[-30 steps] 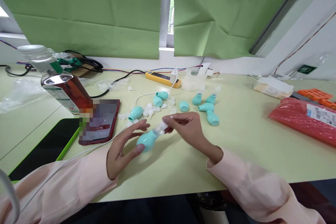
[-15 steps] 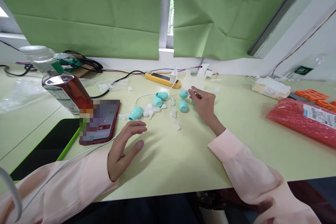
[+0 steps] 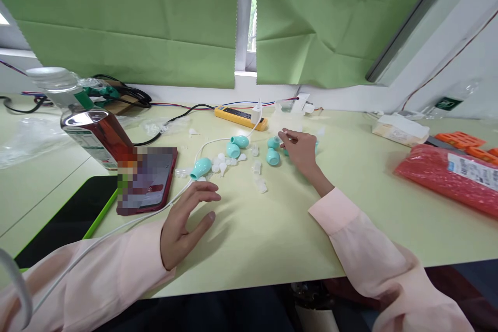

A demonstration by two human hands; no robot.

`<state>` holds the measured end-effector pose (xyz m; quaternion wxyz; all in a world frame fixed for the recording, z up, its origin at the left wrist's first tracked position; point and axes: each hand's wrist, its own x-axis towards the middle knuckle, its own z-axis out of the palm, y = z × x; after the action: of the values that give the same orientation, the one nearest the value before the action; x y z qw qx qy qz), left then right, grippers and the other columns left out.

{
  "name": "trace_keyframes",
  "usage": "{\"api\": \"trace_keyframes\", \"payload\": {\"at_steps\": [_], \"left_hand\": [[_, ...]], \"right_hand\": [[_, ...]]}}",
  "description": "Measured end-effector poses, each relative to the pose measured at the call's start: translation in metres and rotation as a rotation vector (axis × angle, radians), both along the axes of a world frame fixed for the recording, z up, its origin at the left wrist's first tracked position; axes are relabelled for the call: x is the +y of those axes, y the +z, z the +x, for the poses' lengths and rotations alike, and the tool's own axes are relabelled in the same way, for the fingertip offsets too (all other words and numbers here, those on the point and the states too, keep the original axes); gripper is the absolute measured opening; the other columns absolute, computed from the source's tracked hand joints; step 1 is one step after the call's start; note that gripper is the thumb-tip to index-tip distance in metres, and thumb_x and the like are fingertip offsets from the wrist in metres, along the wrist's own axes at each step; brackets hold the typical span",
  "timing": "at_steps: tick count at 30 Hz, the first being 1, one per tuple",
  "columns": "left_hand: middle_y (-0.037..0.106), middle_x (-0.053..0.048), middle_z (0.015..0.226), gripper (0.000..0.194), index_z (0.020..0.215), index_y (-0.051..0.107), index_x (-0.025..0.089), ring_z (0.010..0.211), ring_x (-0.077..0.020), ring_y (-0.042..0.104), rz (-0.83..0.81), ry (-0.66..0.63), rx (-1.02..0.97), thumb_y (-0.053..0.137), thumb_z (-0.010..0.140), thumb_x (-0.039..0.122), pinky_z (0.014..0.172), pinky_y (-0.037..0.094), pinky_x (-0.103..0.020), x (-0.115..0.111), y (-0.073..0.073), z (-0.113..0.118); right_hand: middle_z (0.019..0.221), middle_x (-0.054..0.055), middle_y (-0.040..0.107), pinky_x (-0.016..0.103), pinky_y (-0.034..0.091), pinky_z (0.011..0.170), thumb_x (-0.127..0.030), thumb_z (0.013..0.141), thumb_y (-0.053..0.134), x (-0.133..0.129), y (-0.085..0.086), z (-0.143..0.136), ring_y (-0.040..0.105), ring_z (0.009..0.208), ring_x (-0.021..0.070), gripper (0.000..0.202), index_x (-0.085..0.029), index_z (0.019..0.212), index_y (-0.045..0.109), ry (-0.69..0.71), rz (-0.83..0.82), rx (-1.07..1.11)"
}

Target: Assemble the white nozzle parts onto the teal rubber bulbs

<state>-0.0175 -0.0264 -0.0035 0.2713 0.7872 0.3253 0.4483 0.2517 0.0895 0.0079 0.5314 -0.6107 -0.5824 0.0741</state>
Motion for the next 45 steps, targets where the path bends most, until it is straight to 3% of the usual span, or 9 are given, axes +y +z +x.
{"api": "trace_keyframes", "payload": {"at_steps": [5,20,26,33,45], "left_hand": [[0.046,-0.007,0.1,0.02,0.091,0.05,0.02,0.092,-0.0187,0.045,-0.01,-0.007,0.008,0.042,0.074,0.012,0.078,0.037,-0.033,0.0,0.0,0.0],[0.047,-0.007,0.096,0.016,0.085,0.052,0.019,0.09,-0.0181,0.047,0.011,0.003,0.022,0.042,0.074,0.013,0.078,0.038,-0.032,0.0,-0.002,0.001],[0.048,-0.007,0.096,0.015,0.084,0.052,0.019,0.089,-0.0184,0.048,0.002,0.007,0.029,0.041,0.074,0.014,0.077,0.038,-0.032,0.0,-0.002,0.001],[0.048,-0.006,0.096,0.016,0.083,0.052,0.019,0.089,-0.0181,0.048,0.009,0.011,0.041,0.041,0.074,0.012,0.076,0.038,-0.031,0.0,-0.002,0.001],[0.047,-0.006,0.097,0.017,0.084,0.051,0.019,0.09,-0.0177,0.047,-0.008,-0.006,0.036,0.041,0.074,0.01,0.077,0.037,-0.031,0.0,-0.002,0.001]], "right_hand": [[0.08,0.008,0.066,0.03,0.053,0.061,-0.039,0.069,0.055,0.001,-0.003,0.0,0.064,0.058,0.0178,0.041,-0.012,0.1,0.06,0.004,0.01,-0.013],[0.102,0.009,0.057,0.032,0.054,0.065,-0.035,0.069,0.055,0.01,-0.013,0.005,0.064,0.06,0.0161,0.056,-0.019,0.121,0.042,0.032,0.046,0.006],[0.115,0.009,0.05,0.031,0.054,0.064,-0.03,0.069,0.054,0.007,-0.011,0.001,0.063,0.07,0.0164,0.066,-0.025,0.128,0.026,0.08,0.043,-0.048],[0.127,0.013,0.037,0.027,0.053,0.063,-0.025,0.067,0.056,0.002,-0.007,-0.005,0.06,0.086,0.02,0.073,-0.025,0.13,0.019,0.161,0.025,-0.11],[0.126,0.012,0.038,0.029,0.053,0.064,-0.022,0.065,0.058,0.0,-0.006,-0.006,0.061,0.082,0.0195,0.065,-0.024,0.124,0.03,0.177,0.013,-0.088]]}}
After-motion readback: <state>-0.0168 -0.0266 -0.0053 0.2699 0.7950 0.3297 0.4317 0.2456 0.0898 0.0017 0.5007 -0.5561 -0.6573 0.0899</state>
